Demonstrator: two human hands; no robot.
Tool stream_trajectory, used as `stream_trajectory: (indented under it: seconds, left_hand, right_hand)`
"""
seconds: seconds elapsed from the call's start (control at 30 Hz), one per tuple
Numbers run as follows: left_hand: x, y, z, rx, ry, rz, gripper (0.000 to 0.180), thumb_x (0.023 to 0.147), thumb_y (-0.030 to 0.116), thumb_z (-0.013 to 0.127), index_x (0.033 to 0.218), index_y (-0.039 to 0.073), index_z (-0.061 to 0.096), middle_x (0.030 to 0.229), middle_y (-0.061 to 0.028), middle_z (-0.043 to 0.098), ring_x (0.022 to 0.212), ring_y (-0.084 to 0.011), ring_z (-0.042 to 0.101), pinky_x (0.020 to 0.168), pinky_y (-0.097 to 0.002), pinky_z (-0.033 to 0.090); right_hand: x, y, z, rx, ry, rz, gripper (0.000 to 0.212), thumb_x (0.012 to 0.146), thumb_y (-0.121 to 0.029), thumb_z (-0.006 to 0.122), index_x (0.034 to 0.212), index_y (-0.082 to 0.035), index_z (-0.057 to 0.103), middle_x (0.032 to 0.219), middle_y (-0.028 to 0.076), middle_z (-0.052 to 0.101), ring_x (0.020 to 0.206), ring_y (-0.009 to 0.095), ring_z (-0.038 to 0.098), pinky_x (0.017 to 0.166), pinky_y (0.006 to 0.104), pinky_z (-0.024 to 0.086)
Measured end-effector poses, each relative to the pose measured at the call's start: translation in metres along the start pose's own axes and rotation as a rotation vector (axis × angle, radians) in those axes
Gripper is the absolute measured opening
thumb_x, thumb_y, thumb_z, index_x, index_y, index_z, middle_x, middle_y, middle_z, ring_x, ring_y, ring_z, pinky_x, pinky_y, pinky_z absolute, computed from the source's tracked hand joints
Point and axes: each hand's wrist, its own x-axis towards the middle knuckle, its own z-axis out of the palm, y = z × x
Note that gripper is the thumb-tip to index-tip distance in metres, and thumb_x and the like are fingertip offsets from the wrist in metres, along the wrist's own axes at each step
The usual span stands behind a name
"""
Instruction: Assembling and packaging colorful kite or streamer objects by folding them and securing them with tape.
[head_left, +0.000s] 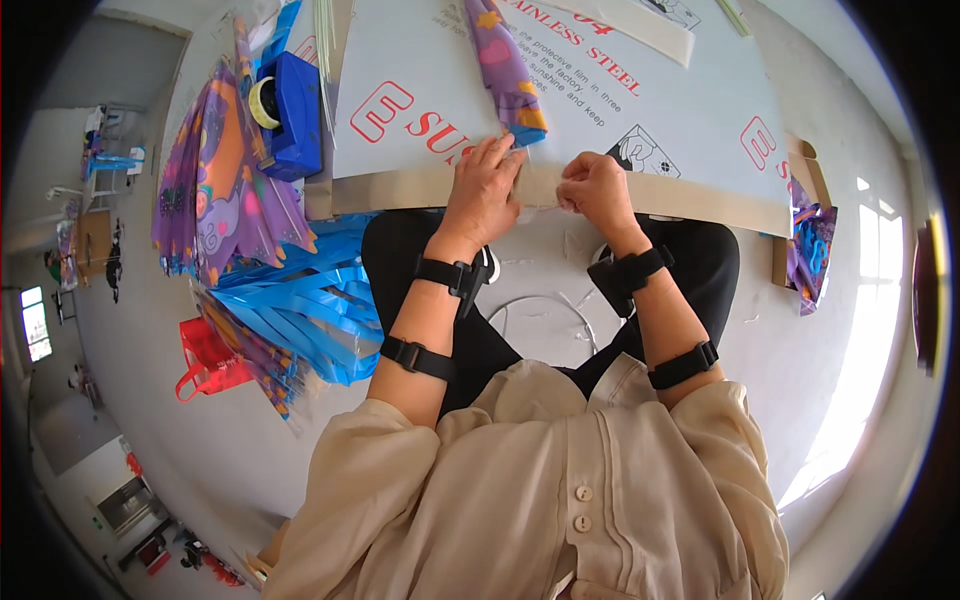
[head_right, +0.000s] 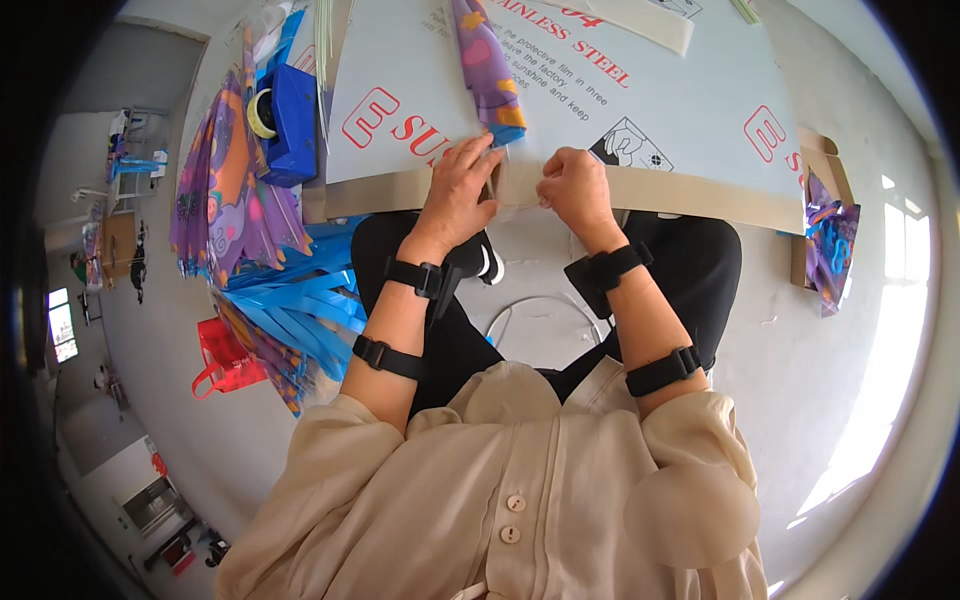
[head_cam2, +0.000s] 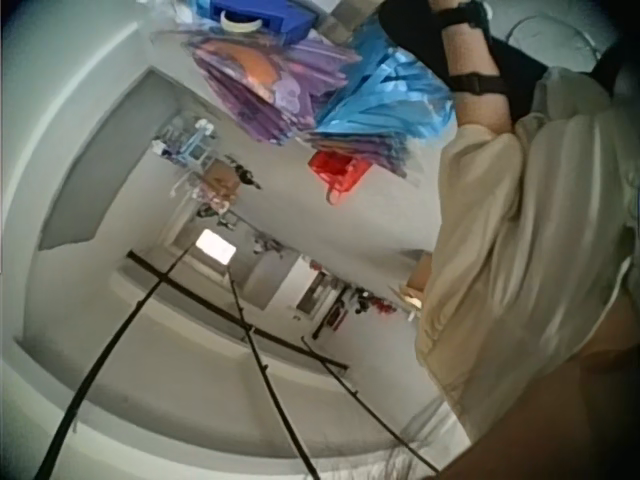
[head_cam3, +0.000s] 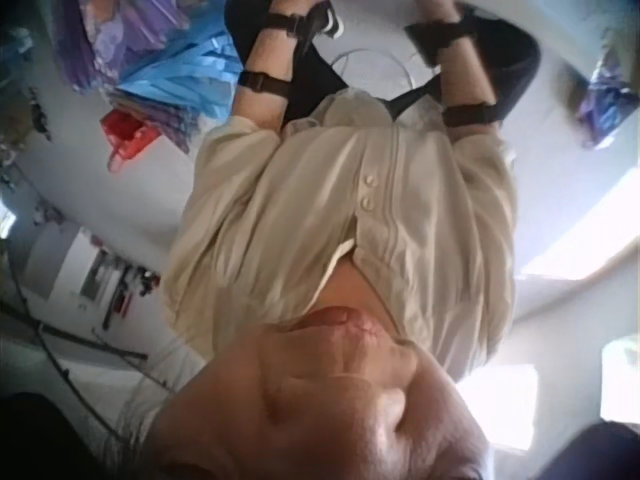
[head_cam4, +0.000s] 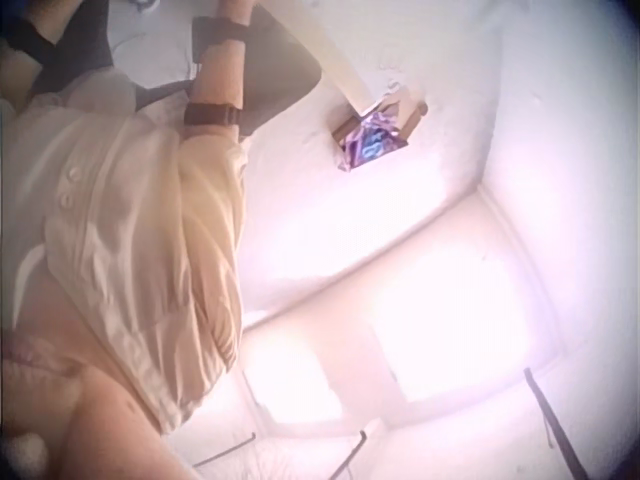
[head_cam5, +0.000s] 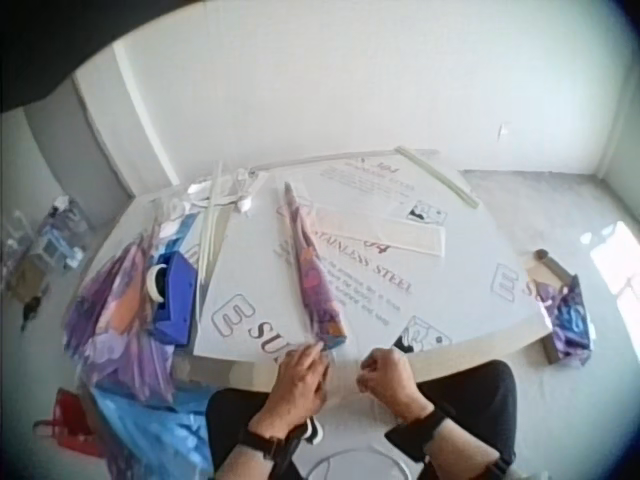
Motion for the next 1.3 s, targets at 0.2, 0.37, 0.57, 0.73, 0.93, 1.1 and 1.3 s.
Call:
stream_trajectory:
  seconds: [0.2, 0.37, 0.57, 0.73, 0.93, 1.1, 1.3]
  left_hand:
    - [-0.019, 0.001, -0.002, -0.245, 0.158, -0.261, 0.014, 0.071, -0.004, 0.058, 0.082, 0.001, 0.066, 0.088, -0.0132, 0.065, 0.084, -0.0259, 0.062, 0.073, -0.0339, 0.049]
    - [-0.046, 0.021, 0.025, -0.924, 0.066, -0.817, 0.021, 0.087, 0.016, 0.059, 0.076, 0.000, 0.064, 0.067, -0.0012, 0.060, 0.055, -0.0072, 0.055, 0.047, -0.0232, 0.040]
    - [-0.040, 0.034, 0.026, -1.209, 0.250, -0.784, 0.041, 0.093, 0.037, 0.055, 0.078, 0.001, 0.066, 0.068, -0.0032, 0.062, 0.061, -0.0083, 0.056, 0.049, -0.0220, 0.038]
    - [-0.039, 0.031, 0.020, -1.216, 0.229, -0.811, 0.049, 0.092, 0.046, 0.054, 0.077, 0.000, 0.066, 0.067, -0.0042, 0.062, 0.059, -0.0095, 0.056, 0.051, -0.0220, 0.038]
    - [-0.032, 0.027, 0.014, -1.195, 0.135, -0.853, 0.034, 0.088, 0.031, 0.061, 0.071, 0.001, 0.064, 0.061, -0.0036, 0.059, 0.053, -0.0097, 0.053, 0.047, -0.0220, 0.036]
    - [-0.022, 0.027, 0.008, -1.161, 0.147, -0.838, 0.019, 0.080, 0.012, 0.063, 0.064, 0.003, 0.060, 0.056, -0.0017, 0.054, 0.047, -0.0076, 0.047, 0.041, -0.0212, 0.032]
    - [-0.015, 0.032, 0.003, -1.167, 0.152, -0.981, 0.020, 0.077, 0.007, 0.062, 0.058, 0.004, 0.056, 0.053, 0.0001, 0.049, 0.044, -0.0066, 0.043, 0.039, -0.0213, 0.028]
  right_hand:
    - [-0.028, -0.002, -0.003, -0.593, 0.389, -0.546, 0.012, 0.075, -0.004, 0.057, 0.087, -0.005, 0.058, 0.080, 0.012, 0.060, 0.072, 0.032, 0.061, 0.064, 0.0392, 0.049]
    - [-0.039, 0.002, 0.019, -0.447, 0.105, -0.623, 0.005, 0.077, -0.007, 0.062, 0.081, -0.006, 0.064, 0.079, 0.012, 0.059, 0.073, 0.033, 0.060, 0.065, 0.0400, 0.049]
    - [-0.033, 0.010, 0.041, -0.416, 0.135, -0.618, 0.004, 0.077, -0.009, 0.063, 0.080, -0.007, 0.065, 0.080, 0.010, 0.059, 0.074, 0.032, 0.061, 0.065, 0.0403, 0.049]
    - [-0.030, 0.007, 0.043, -0.455, 0.139, -0.719, 0.002, 0.073, -0.008, 0.065, 0.074, -0.008, 0.063, 0.077, 0.007, 0.057, 0.074, 0.029, 0.060, 0.063, 0.0391, 0.049]
    - [-0.023, 0.007, 0.037, -0.487, 0.065, -0.842, 0.007, 0.072, -0.008, 0.065, 0.070, -0.006, 0.058, 0.076, 0.008, 0.055, 0.073, 0.030, 0.058, 0.063, 0.0397, 0.049]
    - [-0.018, 0.011, 0.040, -0.497, 0.090, -0.830, 0.011, 0.072, -0.009, 0.064, 0.072, -0.004, 0.054, 0.076, 0.012, 0.055, 0.073, 0.032, 0.058, 0.064, 0.0411, 0.049]
    - [-0.018, 0.014, 0.040, -0.483, 0.116, -0.805, 0.011, 0.075, -0.008, 0.060, 0.076, -0.004, 0.050, 0.075, 0.014, 0.056, 0.073, 0.036, 0.057, 0.064, 0.0437, 0.048]
